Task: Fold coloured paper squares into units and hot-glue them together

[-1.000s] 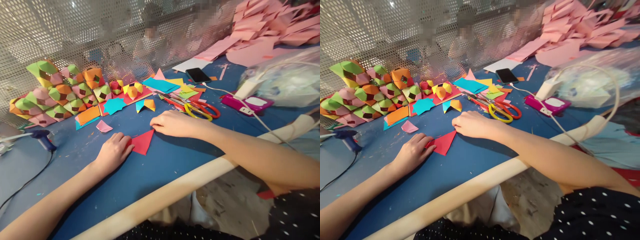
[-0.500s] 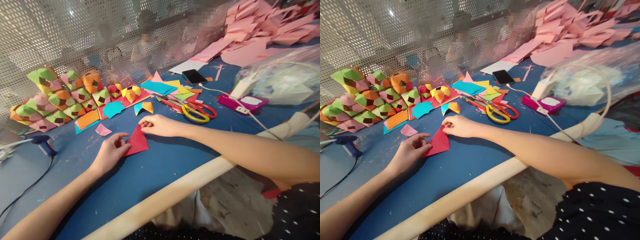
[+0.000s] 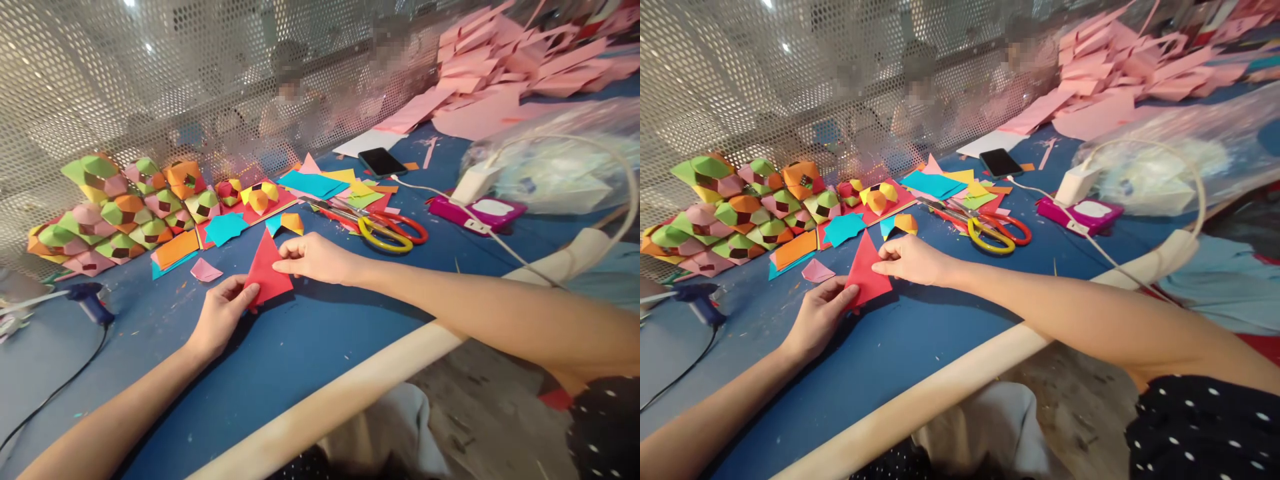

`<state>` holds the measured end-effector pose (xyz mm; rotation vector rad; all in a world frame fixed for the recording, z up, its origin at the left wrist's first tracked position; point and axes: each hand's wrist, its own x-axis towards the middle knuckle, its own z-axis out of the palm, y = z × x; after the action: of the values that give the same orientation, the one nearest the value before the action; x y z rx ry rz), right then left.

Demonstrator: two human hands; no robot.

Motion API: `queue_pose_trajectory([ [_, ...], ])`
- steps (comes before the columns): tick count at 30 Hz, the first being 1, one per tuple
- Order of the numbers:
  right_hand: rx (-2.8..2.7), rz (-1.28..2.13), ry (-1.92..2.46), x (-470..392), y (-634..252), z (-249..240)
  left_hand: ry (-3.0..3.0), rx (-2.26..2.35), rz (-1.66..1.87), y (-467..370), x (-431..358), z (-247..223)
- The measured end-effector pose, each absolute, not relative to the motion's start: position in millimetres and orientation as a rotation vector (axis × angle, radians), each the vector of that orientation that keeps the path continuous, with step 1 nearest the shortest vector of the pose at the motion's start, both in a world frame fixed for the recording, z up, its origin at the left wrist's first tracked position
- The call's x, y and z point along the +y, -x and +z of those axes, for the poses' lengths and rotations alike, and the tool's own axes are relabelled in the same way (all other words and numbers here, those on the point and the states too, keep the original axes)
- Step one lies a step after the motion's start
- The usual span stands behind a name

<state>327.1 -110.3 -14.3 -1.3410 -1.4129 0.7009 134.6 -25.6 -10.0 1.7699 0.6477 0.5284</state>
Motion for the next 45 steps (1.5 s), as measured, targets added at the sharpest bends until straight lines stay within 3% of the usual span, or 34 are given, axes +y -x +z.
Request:
queue_pose_trajectory([
  [5, -1.473, 0.8, 1.265, -112, -323, -12, -1.573, 0.607, 0.594, -136, -24, -15],
  [10, -1.535, 0.673, 1.354, -114, -323, -12, -1.433, 0.58, 0.641, -136, -22, -18],
  [17, -1.622, 0.077, 1.099, -118, -331, -10, -1.236, 0.56, 0.79, -142, -21, -13],
  [25, -1.757, -0.285, 1.045, -118, -332, -18, -1.024, 0.415, 0.393, -140, -35, -8],
  [30, -1.704, -0.142, 1.064, -117, -328, -17, -1.105, 0.523, 0.456, -138, -35, -13],
  [37, -1.446, 0.677, 1.303, -115, -316, -16, -1.017, 0.569, 0.652, -140, -30, -14],
  [45, -1.512, 0.833, 1.405, -115, -303, -26, -0.972, 0.572, 0.68, -141, -28, -16],
])
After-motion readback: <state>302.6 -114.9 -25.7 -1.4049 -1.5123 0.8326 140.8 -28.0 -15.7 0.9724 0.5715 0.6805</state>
